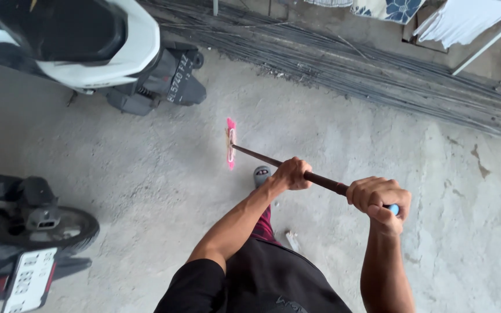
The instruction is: The recorder is sweeping the floor with a broom.
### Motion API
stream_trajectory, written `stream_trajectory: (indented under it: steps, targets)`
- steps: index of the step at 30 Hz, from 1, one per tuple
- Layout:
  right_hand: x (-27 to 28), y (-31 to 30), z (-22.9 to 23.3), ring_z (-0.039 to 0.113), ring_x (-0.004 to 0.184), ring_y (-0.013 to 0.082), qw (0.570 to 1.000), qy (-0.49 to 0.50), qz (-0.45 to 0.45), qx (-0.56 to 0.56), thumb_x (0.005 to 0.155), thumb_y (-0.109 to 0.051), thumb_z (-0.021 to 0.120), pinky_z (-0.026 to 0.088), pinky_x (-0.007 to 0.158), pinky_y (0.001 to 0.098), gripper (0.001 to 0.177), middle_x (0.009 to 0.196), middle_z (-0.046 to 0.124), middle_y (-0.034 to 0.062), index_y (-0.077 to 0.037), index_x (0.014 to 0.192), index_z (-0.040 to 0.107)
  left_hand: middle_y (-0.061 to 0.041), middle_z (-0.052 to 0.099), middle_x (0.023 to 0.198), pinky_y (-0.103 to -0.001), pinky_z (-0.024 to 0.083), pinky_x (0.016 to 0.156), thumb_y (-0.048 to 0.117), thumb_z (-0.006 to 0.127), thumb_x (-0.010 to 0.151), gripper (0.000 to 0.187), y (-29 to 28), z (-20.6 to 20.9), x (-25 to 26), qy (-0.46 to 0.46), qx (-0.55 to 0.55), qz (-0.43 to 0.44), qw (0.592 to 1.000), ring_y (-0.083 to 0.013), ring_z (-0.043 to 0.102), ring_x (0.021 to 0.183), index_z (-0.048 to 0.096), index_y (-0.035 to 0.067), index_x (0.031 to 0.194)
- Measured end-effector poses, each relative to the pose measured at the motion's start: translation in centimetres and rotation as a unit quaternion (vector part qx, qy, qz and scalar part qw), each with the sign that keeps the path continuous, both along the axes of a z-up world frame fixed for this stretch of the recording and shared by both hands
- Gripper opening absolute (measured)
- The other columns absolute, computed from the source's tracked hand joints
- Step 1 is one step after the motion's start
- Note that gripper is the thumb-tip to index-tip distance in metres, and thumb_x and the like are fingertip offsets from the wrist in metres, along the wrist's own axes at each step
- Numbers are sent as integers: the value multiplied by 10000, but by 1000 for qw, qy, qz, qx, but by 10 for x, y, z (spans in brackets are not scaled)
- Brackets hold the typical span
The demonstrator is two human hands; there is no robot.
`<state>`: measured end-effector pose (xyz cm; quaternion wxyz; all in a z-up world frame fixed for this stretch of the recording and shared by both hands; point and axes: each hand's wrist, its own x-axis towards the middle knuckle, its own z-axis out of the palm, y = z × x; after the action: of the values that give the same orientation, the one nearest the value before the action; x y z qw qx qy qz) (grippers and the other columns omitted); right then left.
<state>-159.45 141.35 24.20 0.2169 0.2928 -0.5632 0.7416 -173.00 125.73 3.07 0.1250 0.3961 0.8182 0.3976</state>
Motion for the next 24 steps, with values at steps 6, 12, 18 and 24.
stream_trajectory:
  steps: [6, 12, 18, 24]
  targets:
    - [-136, 33, -3, 361, 416, 175, 1000, 4, 0, 5, 754, -74, 535, 406, 468, 352, 278, 500, 398, 37, -95, 557, 340, -250, 585, 641, -480, 483, 494, 160, 507, 643, 163, 36, -14, -134, -24, -8, -30, 999, -435, 580, 528, 526, 14, 573]
    - [-251, 44, 18, 394, 427, 181, 1000, -1, 8, 10, 769, -49, 541, 425, 476, 359, 283, 508, 404, 39, -84, 562, 351, -203, 635, 609, -492, 506, 496, 176, 550, 707, 173, 57, 14, -254, -42, -54, -30, 997, -390, 629, 514, 574, 26, 625]
    - [-356, 65, 18, 391, 426, 182, 998, 18, 46, 29, 712, -29, 519, 431, 470, 347, 236, 511, 404, 42, -79, 549, 356, -170, 669, 647, -478, 541, 561, 153, 572, 625, 130, 66, 19, -349, -30, -9, 1, 1000, -384, 658, 599, 649, 53, 654]
    - [-469, 97, 9, 408, 429, 184, 996, 20, 85, 28, 705, -27, 511, 440, 473, 355, 212, 519, 428, 52, -61, 553, 367, -179, 682, 669, -496, 534, 602, 152, 584, 684, 123, 83, 20, -451, -22, -10, 74, 997, -404, 655, 643, 669, 65, 668]
